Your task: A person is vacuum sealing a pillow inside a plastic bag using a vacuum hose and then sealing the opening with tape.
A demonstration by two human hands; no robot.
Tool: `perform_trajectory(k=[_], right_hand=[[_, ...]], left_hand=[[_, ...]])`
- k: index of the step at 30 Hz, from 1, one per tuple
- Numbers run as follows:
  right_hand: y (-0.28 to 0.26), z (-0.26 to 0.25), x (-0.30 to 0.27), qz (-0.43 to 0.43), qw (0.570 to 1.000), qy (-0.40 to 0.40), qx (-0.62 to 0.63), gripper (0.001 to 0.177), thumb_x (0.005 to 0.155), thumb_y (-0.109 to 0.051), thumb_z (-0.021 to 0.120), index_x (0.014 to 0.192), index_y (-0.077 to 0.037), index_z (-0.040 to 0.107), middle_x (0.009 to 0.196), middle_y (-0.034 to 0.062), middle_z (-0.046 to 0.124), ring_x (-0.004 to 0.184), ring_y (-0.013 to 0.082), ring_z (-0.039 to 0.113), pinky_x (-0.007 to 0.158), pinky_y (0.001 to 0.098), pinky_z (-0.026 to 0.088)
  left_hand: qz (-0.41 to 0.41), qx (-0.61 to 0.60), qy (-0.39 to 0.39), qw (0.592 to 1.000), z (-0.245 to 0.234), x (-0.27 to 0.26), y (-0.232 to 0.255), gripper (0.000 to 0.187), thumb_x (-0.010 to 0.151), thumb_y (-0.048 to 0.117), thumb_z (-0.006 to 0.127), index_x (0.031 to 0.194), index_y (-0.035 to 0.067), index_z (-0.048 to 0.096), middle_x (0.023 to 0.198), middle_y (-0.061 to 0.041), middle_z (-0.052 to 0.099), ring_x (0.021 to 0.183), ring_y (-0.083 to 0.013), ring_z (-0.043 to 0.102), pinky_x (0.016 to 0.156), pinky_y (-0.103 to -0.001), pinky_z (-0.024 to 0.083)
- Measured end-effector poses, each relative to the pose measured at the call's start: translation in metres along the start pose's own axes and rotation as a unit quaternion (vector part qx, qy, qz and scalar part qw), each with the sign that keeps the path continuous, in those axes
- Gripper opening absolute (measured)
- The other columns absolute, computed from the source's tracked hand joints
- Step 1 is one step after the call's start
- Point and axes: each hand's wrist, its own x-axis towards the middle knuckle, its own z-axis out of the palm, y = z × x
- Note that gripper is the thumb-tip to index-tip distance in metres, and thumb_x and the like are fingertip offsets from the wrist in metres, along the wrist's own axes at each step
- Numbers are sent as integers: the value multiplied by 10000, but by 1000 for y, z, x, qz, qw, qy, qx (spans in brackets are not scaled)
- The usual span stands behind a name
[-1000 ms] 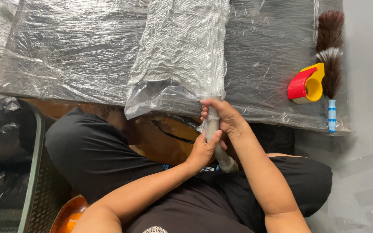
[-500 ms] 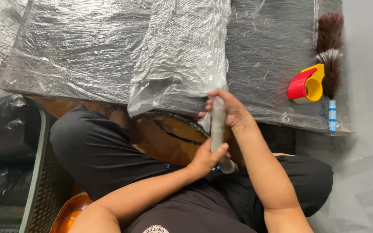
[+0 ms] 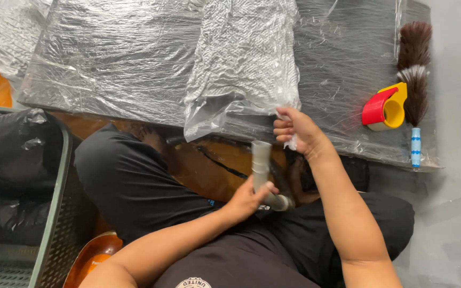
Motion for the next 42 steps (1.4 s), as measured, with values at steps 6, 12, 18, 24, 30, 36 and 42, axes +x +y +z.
perform_trajectory(k=[6, 12, 18, 24, 30, 36, 42], right_hand=[[31, -19, 21, -146, 934, 202, -256, 292, 839, -177, 619, 1056, 10, 565, 828, 15, 468, 658, 107, 515, 573, 274, 537], [61, -55, 42, -179, 602, 259, -734, 503, 967, -134, 319, 1309, 210, 453, 1040, 308, 642, 977, 503, 695, 835, 584, 573], [65, -45, 47, -197, 413, 322, -828, 384, 995, -81, 356, 1154, 125, 639, 844, 217, 754, 756, 359, 760, 674, 530, 609], [70, -56, 74, -137, 401, 313, -850, 379, 984, -206, 393, 1081, 26, 676, 842, 153, 770, 751, 312, 763, 615, 513, 598], [74, -66, 89, -148, 448, 328, -818, 403, 985, -240, 361, 993, 27, 663, 811, 203, 751, 750, 395, 757, 602, 562, 580], [71, -63, 74, -167, 469, 303, -813, 372, 983, -213, 372, 941, 27, 653, 796, 256, 746, 766, 416, 759, 633, 558, 590], [69, -53, 66, -156, 506, 314, -788, 414, 983, -189, 309, 922, 40, 649, 781, 254, 740, 769, 428, 754, 650, 548, 595]], left_hand=[[-70, -154, 78, 983, -19, -9, 11, 415, 1053, 419, 556, 1186, 26, 537, 1025, -158, 802, 934, -225, 749, 804, -383, 613], [-165, -169, 132, 963, -36, 9, -11, 563, 1038, 489, 532, 1317, 3, 484, 1062, -157, 797, 1013, -245, 739, 859, -410, 610], [-223, -166, 166, 946, -33, -25, 56, 856, 994, 586, 537, 1507, -68, 332, 1542, -266, 406, 1397, -400, 474, 1048, -561, 526], [-211, -249, 186, 927, -48, 35, -10, 935, 1025, 580, 445, 1531, -150, 154, 1589, -365, 143, 1288, -593, 474, 875, -565, 619], [-210, -257, 167, 929, -66, 100, -31, 955, 1019, 685, 170, 1541, -115, 137, 1283, -427, 561, 956, -526, 697, 731, -576, 611], [-226, -223, 216, 923, -101, 196, -109, 738, 1029, 552, 216, 1495, -12, 314, 1186, -330, 588, 655, -422, 720, 531, -575, 660], [-120, -433, 22, 893, -76, 140, -15, 670, 1076, 412, 243, 1557, -52, 209, 1544, -355, 354, 1298, -550, 502, 1100, -640, 400]])
